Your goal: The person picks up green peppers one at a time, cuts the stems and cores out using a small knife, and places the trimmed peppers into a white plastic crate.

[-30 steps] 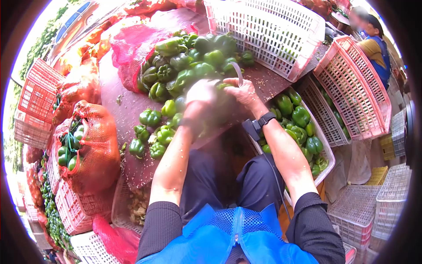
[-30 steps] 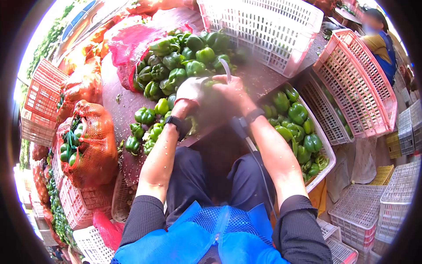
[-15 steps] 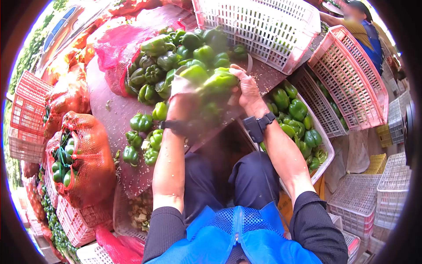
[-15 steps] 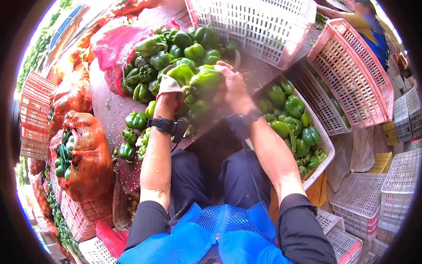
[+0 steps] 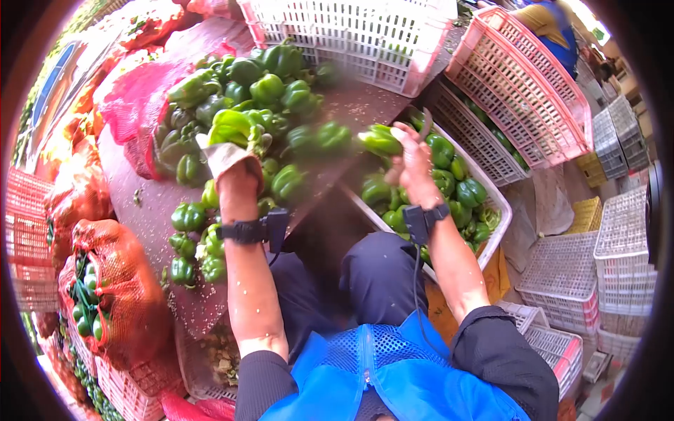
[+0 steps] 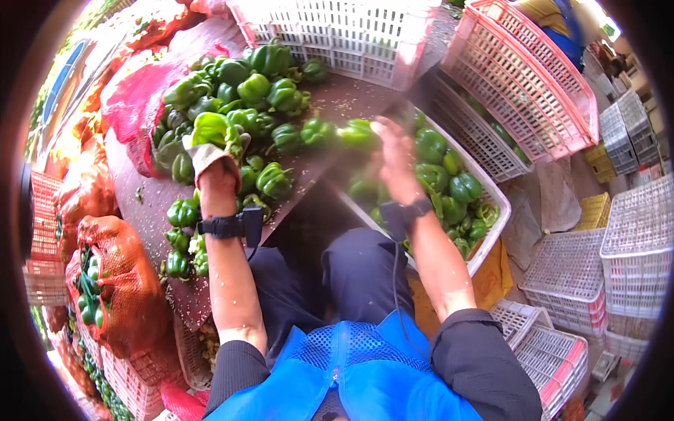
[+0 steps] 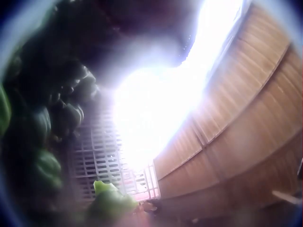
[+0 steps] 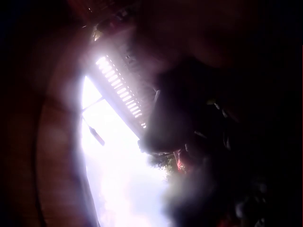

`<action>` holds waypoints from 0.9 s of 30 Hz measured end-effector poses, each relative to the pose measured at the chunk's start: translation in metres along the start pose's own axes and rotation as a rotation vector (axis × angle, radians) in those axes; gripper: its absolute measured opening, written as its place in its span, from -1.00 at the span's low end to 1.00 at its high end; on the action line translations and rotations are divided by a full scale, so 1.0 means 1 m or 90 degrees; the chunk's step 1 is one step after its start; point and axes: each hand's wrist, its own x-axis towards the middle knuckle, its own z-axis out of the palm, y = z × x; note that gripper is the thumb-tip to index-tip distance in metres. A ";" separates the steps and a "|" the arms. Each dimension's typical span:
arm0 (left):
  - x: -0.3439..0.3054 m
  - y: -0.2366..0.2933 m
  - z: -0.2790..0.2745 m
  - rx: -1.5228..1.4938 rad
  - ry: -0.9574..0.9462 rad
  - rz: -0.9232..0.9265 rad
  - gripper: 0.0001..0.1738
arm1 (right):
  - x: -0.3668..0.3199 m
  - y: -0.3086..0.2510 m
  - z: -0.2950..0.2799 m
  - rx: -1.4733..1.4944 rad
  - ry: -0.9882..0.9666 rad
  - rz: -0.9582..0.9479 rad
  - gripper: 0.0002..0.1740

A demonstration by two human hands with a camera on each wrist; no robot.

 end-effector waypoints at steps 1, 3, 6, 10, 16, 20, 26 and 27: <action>-0.011 0.006 0.011 0.019 0.012 -0.037 -0.42 | 0.002 -0.004 -0.024 -0.067 0.058 -0.008 -0.72; -0.036 0.013 0.033 0.035 0.041 -0.064 -0.24 | 0.011 -0.007 -0.071 -0.145 0.149 -0.028 -0.69; -0.033 0.012 0.036 0.046 0.039 -0.095 -0.28 | 0.021 -0.006 -0.096 -0.165 0.211 -0.046 -0.68; -0.038 0.010 0.026 0.023 -0.026 -0.098 -0.35 | 0.052 0.015 -0.076 -0.160 0.222 0.014 -0.69; -0.049 0.010 0.012 -0.035 -0.151 -0.084 -0.44 | 0.068 0.028 -0.056 -0.596 0.174 -0.130 -0.56; -0.025 0.010 0.008 0.044 -0.046 -0.125 -0.38 | 0.029 -0.003 -0.048 -0.727 0.115 -0.358 -0.43; -0.031 0.010 0.015 0.085 0.011 -0.108 -0.24 | 0.010 -0.031 -0.091 -0.915 -0.228 -0.475 -0.40; -0.031 0.012 0.016 0.084 0.012 -0.110 -0.24 | 0.012 -0.026 -0.092 -0.918 -0.228 -0.473 -0.40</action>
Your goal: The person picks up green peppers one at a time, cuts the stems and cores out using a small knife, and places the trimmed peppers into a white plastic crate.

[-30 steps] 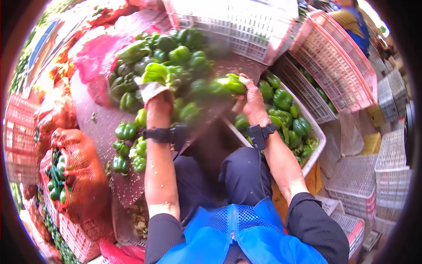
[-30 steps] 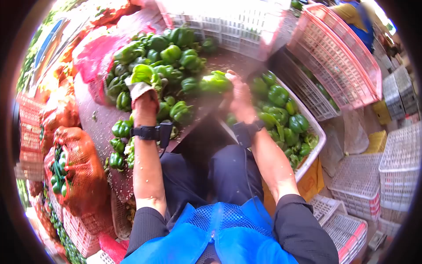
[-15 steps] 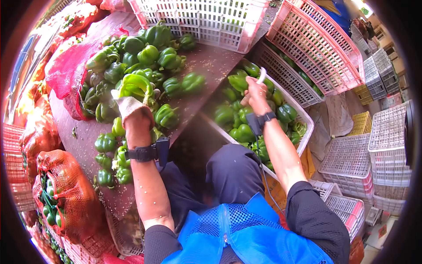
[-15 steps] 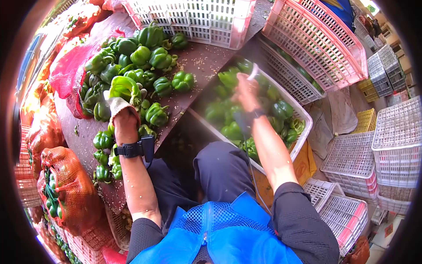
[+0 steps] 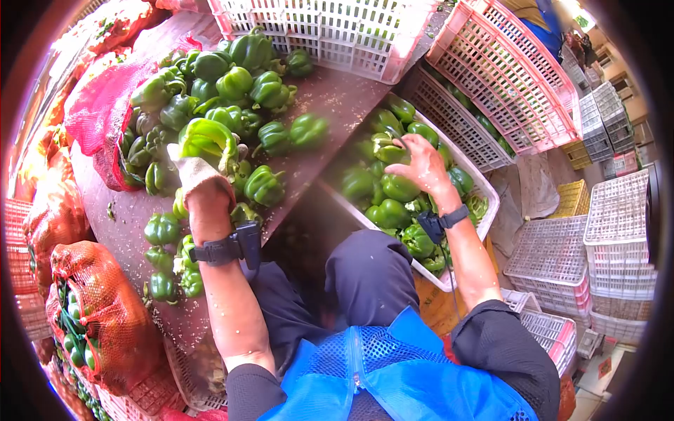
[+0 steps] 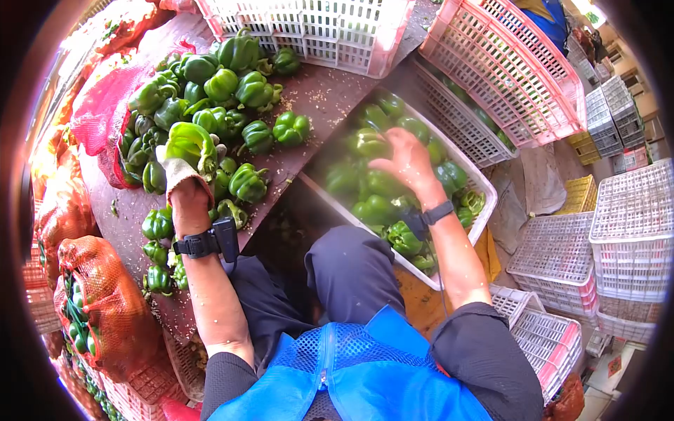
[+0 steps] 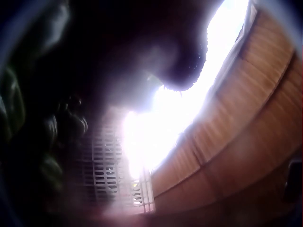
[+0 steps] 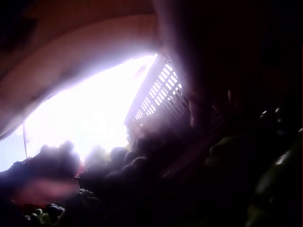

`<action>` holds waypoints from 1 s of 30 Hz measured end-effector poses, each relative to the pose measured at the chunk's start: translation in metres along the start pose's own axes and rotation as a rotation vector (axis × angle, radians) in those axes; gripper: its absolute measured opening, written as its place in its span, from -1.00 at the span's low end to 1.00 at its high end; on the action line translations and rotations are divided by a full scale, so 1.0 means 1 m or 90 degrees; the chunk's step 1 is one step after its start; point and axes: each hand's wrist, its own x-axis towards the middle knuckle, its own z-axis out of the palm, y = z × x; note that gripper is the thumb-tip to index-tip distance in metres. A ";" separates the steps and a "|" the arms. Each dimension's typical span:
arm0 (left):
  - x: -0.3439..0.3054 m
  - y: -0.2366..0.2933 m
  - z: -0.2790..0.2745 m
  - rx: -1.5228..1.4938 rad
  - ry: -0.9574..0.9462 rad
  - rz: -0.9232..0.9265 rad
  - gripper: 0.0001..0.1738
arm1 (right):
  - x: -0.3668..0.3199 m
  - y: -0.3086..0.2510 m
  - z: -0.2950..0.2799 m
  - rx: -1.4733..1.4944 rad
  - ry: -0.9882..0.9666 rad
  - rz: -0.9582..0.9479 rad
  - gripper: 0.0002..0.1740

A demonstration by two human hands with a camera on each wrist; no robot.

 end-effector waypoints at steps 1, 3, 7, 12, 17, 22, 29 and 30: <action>-0.001 0.002 0.002 -0.001 0.000 -0.011 -0.25 | 0.000 0.002 0.006 -0.038 -0.029 -0.002 -0.38; -0.001 0.001 0.005 -0.002 -0.003 -0.023 -0.26 | 0.002 0.010 0.019 -0.076 -0.055 -0.003 -0.35; -0.003 0.005 0.000 -0.021 -0.031 -0.023 -0.35 | 0.018 0.017 0.030 -0.021 -0.020 -0.006 -0.35; -0.009 0.005 -0.007 -0.031 -0.053 -0.029 -0.34 | 0.038 0.004 0.004 0.287 -0.130 0.199 -0.29; -0.013 0.005 -0.009 -0.032 -0.062 -0.037 -0.33 | 0.059 0.009 0.023 0.340 -0.078 0.222 -0.28; -0.016 0.005 -0.011 -0.033 -0.073 -0.042 -0.32 | 0.041 0.004 0.037 0.086 0.104 0.075 -0.56; -0.015 0.003 -0.005 -0.035 -0.091 -0.050 -0.30 | 0.030 0.011 0.064 0.048 0.017 0.058 -0.65; -0.016 0.004 -0.004 -0.036 -0.093 -0.047 -0.30 | 0.034 0.010 0.066 0.036 0.055 0.046 -0.72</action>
